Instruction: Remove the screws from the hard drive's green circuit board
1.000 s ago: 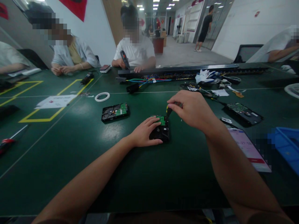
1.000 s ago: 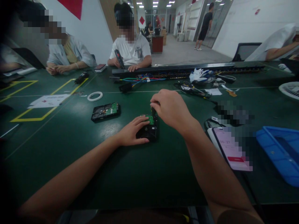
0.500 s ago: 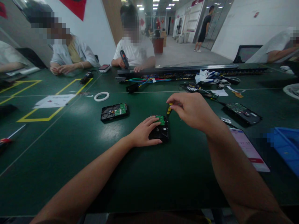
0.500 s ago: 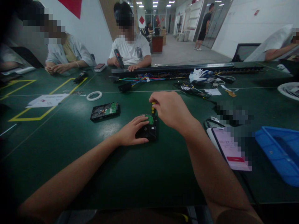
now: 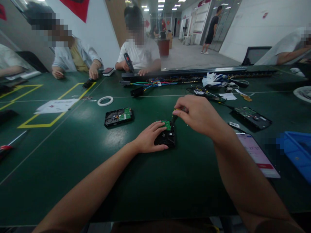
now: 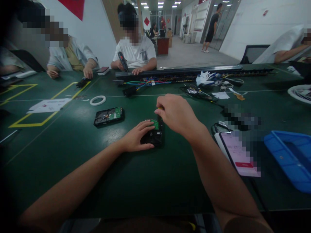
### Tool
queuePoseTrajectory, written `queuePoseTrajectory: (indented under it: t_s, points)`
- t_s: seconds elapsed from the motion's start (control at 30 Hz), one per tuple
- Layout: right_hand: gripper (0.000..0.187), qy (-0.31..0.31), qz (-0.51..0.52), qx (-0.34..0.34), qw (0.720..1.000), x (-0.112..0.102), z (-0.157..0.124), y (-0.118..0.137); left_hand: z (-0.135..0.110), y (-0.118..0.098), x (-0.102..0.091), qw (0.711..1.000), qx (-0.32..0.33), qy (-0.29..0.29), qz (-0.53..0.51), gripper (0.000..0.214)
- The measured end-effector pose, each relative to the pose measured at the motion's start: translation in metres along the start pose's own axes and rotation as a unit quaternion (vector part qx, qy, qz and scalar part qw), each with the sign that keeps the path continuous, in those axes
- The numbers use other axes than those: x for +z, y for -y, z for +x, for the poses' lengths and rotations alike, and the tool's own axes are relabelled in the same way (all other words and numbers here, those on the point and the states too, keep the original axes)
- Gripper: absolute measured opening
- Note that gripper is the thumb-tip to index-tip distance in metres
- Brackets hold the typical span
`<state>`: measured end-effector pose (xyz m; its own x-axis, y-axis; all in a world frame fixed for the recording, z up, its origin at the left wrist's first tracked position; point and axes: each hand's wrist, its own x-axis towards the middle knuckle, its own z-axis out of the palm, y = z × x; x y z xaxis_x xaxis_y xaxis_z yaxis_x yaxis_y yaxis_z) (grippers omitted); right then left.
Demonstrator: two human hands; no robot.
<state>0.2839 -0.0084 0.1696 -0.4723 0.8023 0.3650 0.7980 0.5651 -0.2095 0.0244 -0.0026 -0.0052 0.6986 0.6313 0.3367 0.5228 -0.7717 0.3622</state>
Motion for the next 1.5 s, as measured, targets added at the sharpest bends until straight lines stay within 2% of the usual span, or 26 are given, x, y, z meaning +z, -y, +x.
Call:
queuePoseTrajectory:
  t_s: [0.03, 0.2, 0.37, 0.53, 0.67, 0.8, 0.93, 1.17, 1.5]
  points:
    - [0.004, 0.002, 0.009, -0.010, 1.000, 0.0005, -0.0002, -0.0013, 0.0000, 0.0000, -0.0002, 1.000, 0.000, 0.000, 0.001, 0.089]
    - [0.024, 0.014, 0.046, -0.042, 0.998, 0.0016, -0.0024, -0.0035, 0.0004, -0.0007, -0.0011, 1.000, -0.004, 0.003, 0.001, 0.089]
    - [0.015, 0.020, 0.030, -0.028, 0.999, 0.0020, -0.0017, 0.0018, 0.0003, -0.0010, -0.0006, 1.000, -0.002, 0.003, -0.001, 0.089]
    - [0.012, 0.020, -0.009, 0.001, 1.000, 0.0031, -0.0001, 0.0018, 0.0003, 0.0003, 0.0005, 1.000, 0.001, 0.002, 0.000, 0.089]
    - [0.011, 0.021, 0.002, -0.003, 1.000, 0.0033, -0.0006, 0.0005, 0.0003, 0.0012, 0.0016, 1.000, 0.006, -0.002, 0.003, 0.089]
    - [0.015, 0.022, 0.024, -0.017, 0.999, 0.0026, -0.0022, 0.0010, 0.0001, 0.0009, 0.0021, 1.000, 0.001, -0.003, 0.000, 0.089]
    - [0.024, 0.011, 0.044, 0.005, 0.999, 0.0024, -0.0038, 0.0010, 0.0001, 0.0003, 0.0014, 1.000, 0.002, -0.004, -0.001, 0.089]
    - [0.013, 0.006, 0.009, 0.005, 1.000, 0.0032, -0.0018, 0.0014, 0.0006, -0.0001, 0.0008, 1.000, -0.001, -0.002, -0.007, 0.089]
    - [0.024, 0.013, 0.006, 0.004, 1.000, 0.0025, -0.0015, 0.0012, 0.0002, -0.0002, -0.0001, 1.000, 0.000, 0.001, 0.003, 0.090]
